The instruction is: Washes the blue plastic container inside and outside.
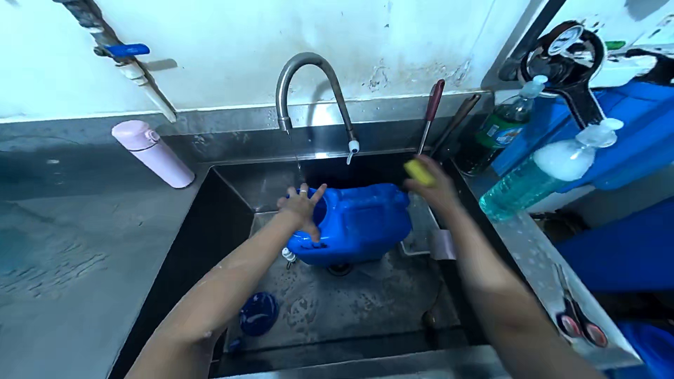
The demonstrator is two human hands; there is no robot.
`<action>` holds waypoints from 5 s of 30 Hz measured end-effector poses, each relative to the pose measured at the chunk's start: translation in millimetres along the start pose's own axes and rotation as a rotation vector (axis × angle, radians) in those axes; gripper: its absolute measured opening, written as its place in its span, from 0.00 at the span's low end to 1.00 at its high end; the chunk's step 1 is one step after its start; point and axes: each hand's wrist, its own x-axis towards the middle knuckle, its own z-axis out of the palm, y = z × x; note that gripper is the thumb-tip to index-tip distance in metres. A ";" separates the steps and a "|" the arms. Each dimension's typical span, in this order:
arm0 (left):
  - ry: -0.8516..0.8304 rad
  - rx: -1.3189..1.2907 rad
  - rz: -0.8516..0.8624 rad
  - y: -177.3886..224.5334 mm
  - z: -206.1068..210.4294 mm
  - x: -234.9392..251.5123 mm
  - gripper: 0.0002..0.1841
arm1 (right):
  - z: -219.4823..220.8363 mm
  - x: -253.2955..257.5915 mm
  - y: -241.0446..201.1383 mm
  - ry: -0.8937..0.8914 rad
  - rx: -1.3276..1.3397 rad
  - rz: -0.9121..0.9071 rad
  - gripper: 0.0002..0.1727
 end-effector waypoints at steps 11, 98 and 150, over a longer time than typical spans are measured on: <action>0.043 -0.232 0.190 -11.7 47.6 -36.1 0.64 | 104.7 -26.8 -17.4 0.166 -0.453 0.171 0.22; -0.160 -0.009 0.300 79.2 17.3 -14.3 0.19 | 66.6 -8.5 50.9 -0.354 0.366 0.229 0.22; 0.158 -1.423 -0.101 -121.4 156.1 38.4 0.30 | 260.6 -59.2 -30.6 -0.105 -0.152 -0.425 0.23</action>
